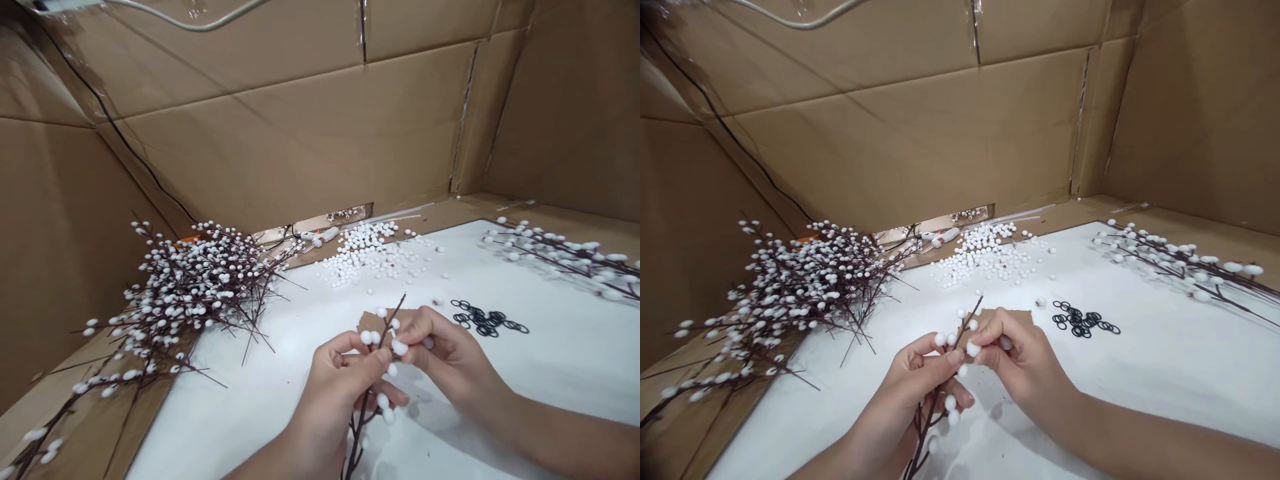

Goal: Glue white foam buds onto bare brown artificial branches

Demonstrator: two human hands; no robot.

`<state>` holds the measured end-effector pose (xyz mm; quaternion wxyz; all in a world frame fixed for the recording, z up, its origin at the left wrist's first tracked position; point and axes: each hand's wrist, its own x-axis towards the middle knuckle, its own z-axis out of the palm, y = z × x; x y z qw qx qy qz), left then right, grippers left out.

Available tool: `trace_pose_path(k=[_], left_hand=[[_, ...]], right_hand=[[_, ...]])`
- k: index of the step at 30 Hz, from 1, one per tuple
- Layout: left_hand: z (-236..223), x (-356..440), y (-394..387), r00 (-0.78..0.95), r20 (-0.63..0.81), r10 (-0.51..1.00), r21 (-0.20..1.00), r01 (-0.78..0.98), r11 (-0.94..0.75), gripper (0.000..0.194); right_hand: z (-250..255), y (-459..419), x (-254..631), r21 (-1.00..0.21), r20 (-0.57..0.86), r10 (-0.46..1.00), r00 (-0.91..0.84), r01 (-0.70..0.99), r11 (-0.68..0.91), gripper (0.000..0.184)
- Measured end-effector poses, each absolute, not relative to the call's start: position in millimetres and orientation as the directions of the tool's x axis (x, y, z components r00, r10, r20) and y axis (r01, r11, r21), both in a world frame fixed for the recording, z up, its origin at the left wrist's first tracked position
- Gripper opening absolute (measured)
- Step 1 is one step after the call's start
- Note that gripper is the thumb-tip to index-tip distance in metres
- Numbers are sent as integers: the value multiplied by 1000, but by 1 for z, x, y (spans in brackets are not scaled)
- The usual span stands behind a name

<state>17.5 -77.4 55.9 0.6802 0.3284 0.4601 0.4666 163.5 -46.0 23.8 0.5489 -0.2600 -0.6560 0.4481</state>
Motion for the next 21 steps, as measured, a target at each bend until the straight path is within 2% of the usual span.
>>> trace_pose_path(k=[13,17,21], left_hand=[[57,22,-76,95,-328,940,889,-306,341,24],[56,22,-75,57,-299,952,919,-252,304,22],[56,14,-71,100,-321,942,925,-178,335,27]], right_hand=[[21,-44,164,-884,467,844,-263,-105,456,15],[22,-42,165,-915,388,874,-293,-11,403,17],[24,-39,164,-933,307,909,-281,98,346,21]])
